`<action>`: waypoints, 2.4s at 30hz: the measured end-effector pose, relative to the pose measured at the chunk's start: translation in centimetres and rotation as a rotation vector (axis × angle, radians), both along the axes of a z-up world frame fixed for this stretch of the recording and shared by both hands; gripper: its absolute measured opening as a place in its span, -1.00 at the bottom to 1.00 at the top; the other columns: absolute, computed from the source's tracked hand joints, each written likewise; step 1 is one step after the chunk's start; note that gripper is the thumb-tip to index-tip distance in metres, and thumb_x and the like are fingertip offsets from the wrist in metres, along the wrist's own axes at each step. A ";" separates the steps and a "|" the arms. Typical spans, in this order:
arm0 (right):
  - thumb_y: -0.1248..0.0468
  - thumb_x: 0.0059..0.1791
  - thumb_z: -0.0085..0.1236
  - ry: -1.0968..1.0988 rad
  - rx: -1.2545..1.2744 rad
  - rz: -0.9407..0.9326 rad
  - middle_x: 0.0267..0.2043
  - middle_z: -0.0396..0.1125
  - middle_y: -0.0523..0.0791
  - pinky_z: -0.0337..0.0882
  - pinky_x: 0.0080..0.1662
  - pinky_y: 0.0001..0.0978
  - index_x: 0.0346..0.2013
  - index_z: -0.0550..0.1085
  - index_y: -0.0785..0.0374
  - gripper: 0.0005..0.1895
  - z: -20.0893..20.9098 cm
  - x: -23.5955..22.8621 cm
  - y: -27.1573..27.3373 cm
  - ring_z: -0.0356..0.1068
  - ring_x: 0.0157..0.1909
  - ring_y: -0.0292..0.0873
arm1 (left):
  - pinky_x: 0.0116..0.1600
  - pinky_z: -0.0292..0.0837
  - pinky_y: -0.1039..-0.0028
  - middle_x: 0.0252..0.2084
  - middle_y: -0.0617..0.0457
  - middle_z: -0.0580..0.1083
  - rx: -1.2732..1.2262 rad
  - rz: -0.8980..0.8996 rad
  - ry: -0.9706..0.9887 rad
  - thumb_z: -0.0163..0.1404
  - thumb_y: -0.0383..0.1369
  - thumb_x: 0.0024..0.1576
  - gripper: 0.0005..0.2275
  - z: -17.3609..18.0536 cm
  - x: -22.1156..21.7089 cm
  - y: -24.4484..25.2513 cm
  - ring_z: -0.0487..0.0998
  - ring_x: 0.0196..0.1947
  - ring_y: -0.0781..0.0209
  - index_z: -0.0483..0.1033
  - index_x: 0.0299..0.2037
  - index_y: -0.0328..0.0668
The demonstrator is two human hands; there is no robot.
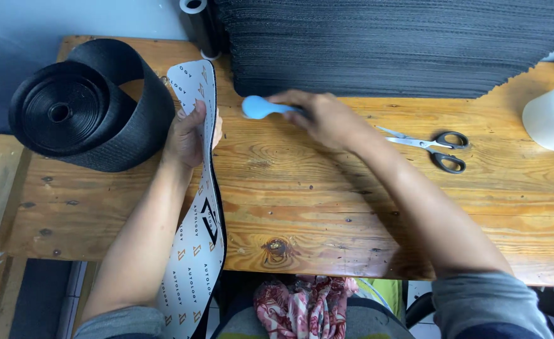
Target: The person cleans a wooden table with a brush, then unfolds a piece of black fabric with a white backing. They align the fabric on the table and use scissors to cut a strip from a larger roll of the same material.
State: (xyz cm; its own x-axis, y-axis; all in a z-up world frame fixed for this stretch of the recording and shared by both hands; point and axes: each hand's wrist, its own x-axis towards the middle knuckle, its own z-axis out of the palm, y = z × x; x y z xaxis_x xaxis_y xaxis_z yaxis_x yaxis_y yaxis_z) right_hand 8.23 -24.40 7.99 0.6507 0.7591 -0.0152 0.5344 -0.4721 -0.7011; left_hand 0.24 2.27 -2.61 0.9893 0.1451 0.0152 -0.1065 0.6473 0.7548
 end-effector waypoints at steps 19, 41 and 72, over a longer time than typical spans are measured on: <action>0.19 0.13 0.02 -0.033 -0.184 -0.137 0.05 0.47 0.09 0.34 0.18 0.15 0.19 0.48 0.06 -0.68 -1.2 -0.2 -6.0 0.40 0.14 0.29 | -0.41 0.50 0.55 -0.60 0.09 0.49 0.152 0.121 0.188 0.27 -0.27 0.09 -0.79 4.0 -0.7 -3.7 0.59 -0.59 0.20 0.46 -0.42 -0.05; 0.04 0.07 -0.02 0.249 -0.091 0.462 -0.36 0.52 -0.18 0.51 -0.10 -0.17 -0.23 0.55 -0.05 -0.79 -2.7 -4.3 1.6 0.50 -0.26 -0.05 | -0.51 0.15 0.85 -0.58 0.29 0.18 -0.341 -0.525 -0.371 0.02 -0.18 0.28 -0.82 -2.8 1.7 4.1 0.24 -0.65 0.54 0.31 -0.21 0.00; 0.04 -0.02 0.12 0.511 -0.576 0.238 -0.20 0.66 -0.14 0.57 0.01 -0.23 -0.09 0.66 -0.09 -0.72 2.0 -6.3 -13.7 0.62 -0.15 -0.05 | 0.07 0.37 0.38 -0.50 0.22 0.33 0.751 -0.029 0.069 0.18 -0.17 0.25 -0.75 4.4 -2.1 -4.7 0.40 -0.38 0.35 0.41 -0.39 0.04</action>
